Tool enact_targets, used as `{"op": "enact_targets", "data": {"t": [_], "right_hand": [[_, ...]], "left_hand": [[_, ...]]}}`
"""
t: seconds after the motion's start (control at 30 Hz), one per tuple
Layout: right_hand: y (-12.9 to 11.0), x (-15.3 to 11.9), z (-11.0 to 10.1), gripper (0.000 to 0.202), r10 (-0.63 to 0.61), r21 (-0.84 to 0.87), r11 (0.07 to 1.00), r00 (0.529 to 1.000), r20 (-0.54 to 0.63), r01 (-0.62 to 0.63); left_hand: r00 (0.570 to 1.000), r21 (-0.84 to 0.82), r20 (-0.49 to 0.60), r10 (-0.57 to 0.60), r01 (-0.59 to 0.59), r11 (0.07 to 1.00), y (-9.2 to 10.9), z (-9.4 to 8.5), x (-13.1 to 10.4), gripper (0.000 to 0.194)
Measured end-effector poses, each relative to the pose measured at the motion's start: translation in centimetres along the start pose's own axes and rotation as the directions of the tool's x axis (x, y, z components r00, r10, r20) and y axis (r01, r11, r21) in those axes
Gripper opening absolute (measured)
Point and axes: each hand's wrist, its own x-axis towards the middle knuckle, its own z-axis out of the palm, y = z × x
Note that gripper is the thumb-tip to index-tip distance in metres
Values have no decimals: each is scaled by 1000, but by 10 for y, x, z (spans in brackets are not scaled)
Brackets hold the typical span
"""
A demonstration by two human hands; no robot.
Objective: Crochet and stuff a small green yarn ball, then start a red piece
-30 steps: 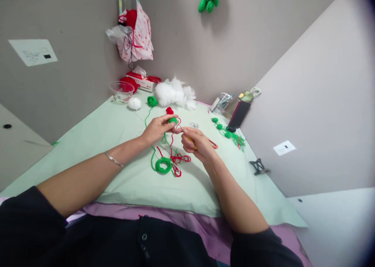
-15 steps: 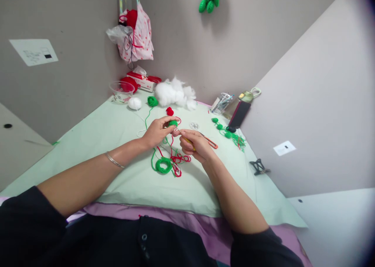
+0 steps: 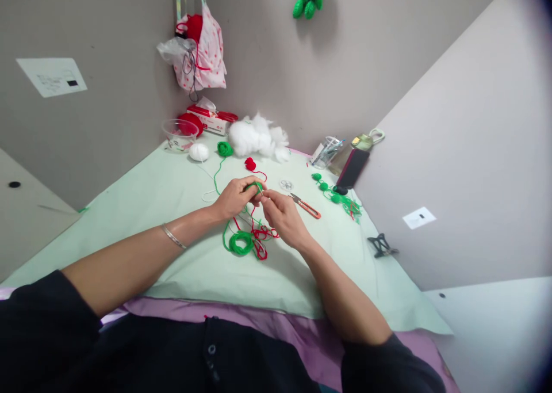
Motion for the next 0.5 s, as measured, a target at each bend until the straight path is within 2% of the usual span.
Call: {"op": "enact_targets", "data": {"t": [0.07,0.13,0.2,0.27,0.3,0.37,0.43,0.47,0.5], "right_hand": [[-1,-4,5,21,-131,-234,965,991,-29,120],[-1,-4,5,21,-186,-330,929,982,-22,168],[0,-1,0,21,-129,-256,958,992,6,127],[0,3,-6,20,1,-35,999,997,81,2],[0,5,-8,20,70,101,991,986,148,-86],[0,6,-10,23,161,294,916,921,355,-273],[-1,4,-8,30,170,303,865,802,573,-400],[-2,3,-6,33,156,266,874,753,639,-407],[-3,1,-6,35,142,224,900,736,662,-374]], "left_hand": [[1000,-2,-3,10,-10,1000,2,-1,1,23],[1000,-1,-11,21,-21,1000,3,-1,1,24],[999,5,-25,35,-35,999,4,-2,1,24],[997,17,-52,53,-52,998,3,-3,2,23],[996,25,-71,61,-60,998,1,-4,3,22],[991,38,-120,67,-63,997,-2,-8,5,22],[984,30,-169,53,-49,998,-5,-14,9,21],[981,13,-188,40,-38,999,-6,-17,11,21],[980,-13,-200,23,-26,1000,-7,-20,13,21]]}}
